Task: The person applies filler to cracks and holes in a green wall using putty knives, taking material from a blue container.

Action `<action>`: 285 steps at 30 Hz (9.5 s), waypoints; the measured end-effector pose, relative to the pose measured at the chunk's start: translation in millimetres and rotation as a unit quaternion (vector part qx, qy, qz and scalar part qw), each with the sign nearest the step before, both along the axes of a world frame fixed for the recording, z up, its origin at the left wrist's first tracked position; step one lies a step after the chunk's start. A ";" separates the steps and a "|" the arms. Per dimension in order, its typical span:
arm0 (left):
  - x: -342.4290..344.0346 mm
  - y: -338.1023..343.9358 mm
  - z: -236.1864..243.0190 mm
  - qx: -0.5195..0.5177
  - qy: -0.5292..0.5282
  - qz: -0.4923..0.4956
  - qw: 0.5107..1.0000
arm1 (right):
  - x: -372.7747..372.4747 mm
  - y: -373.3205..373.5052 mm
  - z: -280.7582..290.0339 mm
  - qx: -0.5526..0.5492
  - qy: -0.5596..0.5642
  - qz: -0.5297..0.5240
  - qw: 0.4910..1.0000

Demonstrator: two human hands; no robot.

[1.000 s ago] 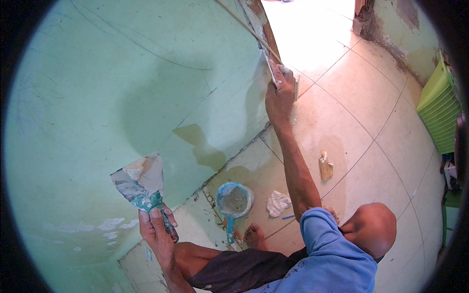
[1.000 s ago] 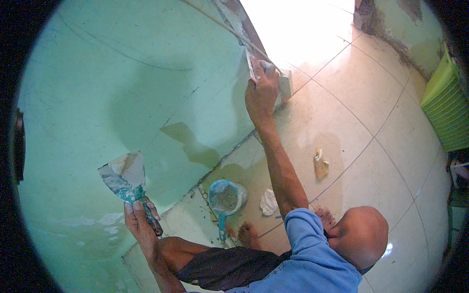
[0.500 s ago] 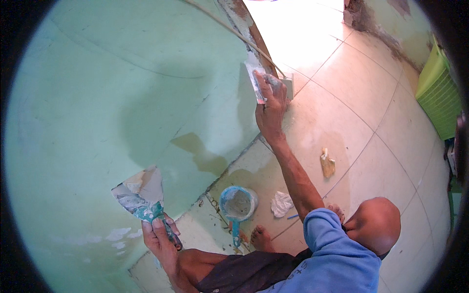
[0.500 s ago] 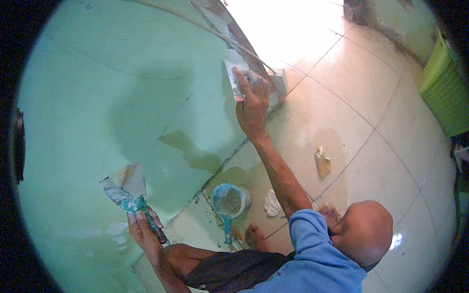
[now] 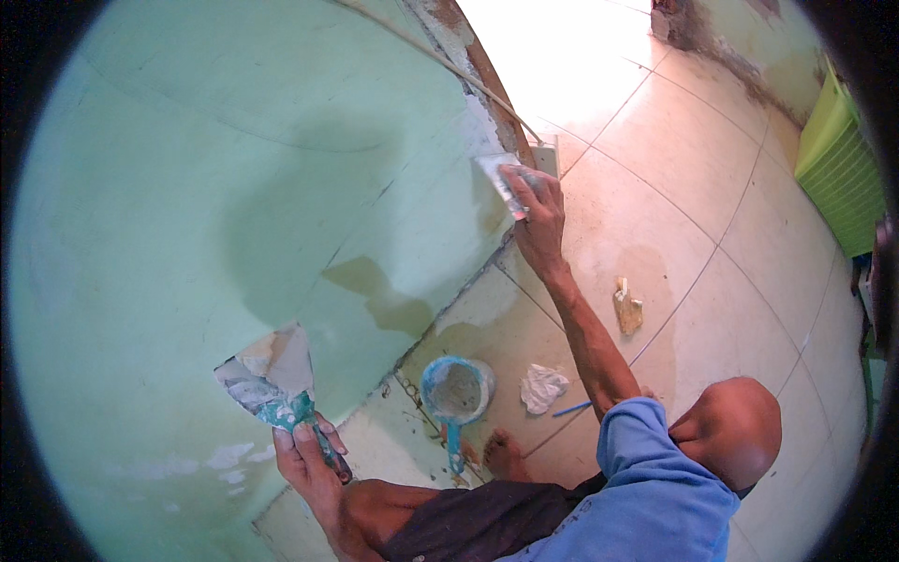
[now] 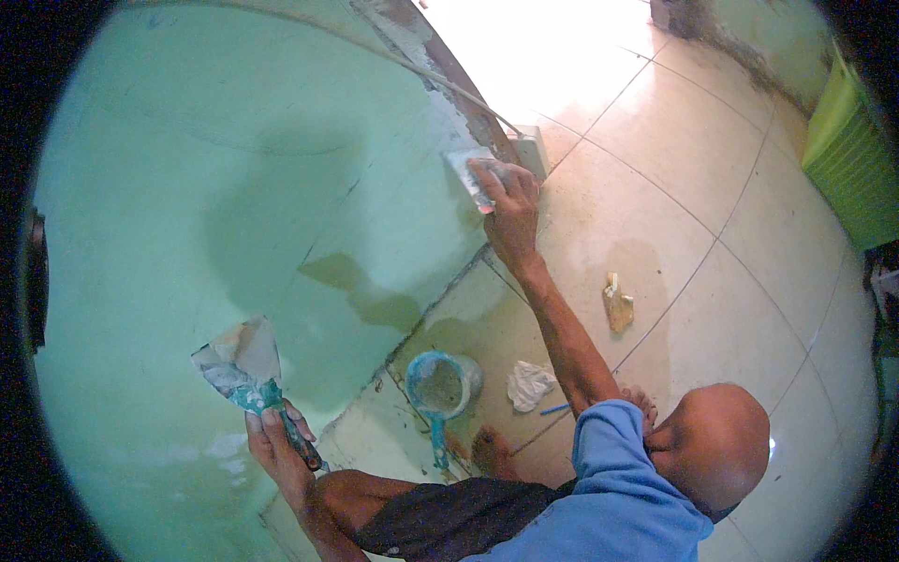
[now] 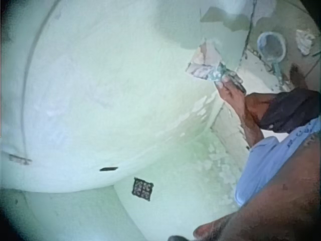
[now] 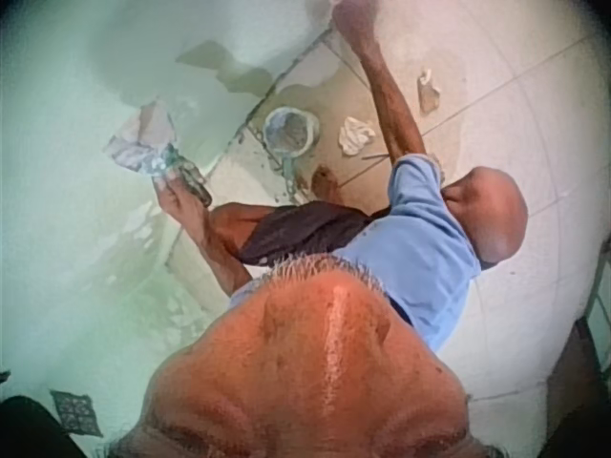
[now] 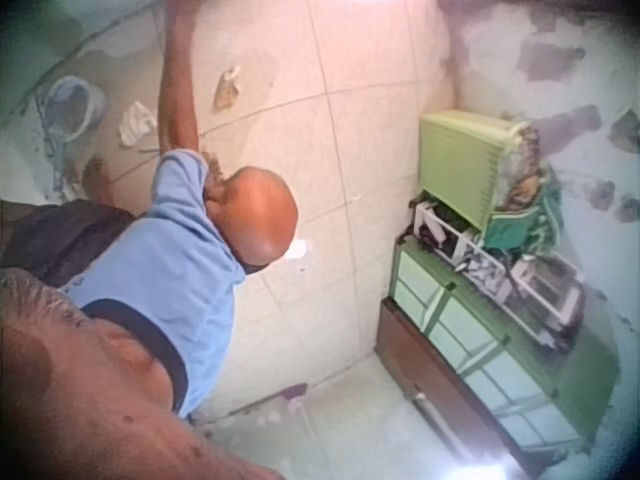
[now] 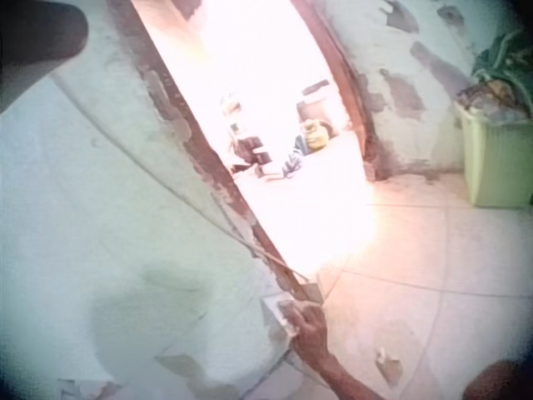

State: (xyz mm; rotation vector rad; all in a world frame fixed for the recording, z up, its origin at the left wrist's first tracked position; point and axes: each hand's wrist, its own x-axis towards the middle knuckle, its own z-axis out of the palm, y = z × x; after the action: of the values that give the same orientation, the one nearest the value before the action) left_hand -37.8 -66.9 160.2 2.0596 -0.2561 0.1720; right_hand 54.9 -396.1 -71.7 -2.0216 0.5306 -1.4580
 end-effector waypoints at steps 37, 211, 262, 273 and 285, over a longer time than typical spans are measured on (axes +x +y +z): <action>-1.7 -2.0 1.1 0.005 0.008 -0.010 1.000 | 67.0 83.6 71.3 0.227 -0.052 -0.015 0.972; 185.9 -289.8 149.7 0.334 -0.331 -0.346 0.812 | 26.6 28.8 120.7 0.099 -0.131 0.028 0.986; 190.7 -289.5 152.6 0.297 -0.278 -0.366 0.837 | 34.6 55.5 157.1 0.099 -0.147 0.066 0.982; 187.2 -285.7 155.3 0.295 -0.265 -0.393 0.830 | 14.4 59.1 158.5 0.132 -0.149 0.171 0.965; 167.1 -294.4 154.6 0.314 -0.170 -0.410 0.839 | -64.3 -86.1 238.9 -0.072 -0.203 -0.057 0.975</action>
State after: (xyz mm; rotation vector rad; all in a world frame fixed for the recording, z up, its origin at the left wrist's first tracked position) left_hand 129.3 -361.3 314.8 2.3304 -1.5574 -0.1017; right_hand -9.4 -482.2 167.2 -1.7468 0.3809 -1.9663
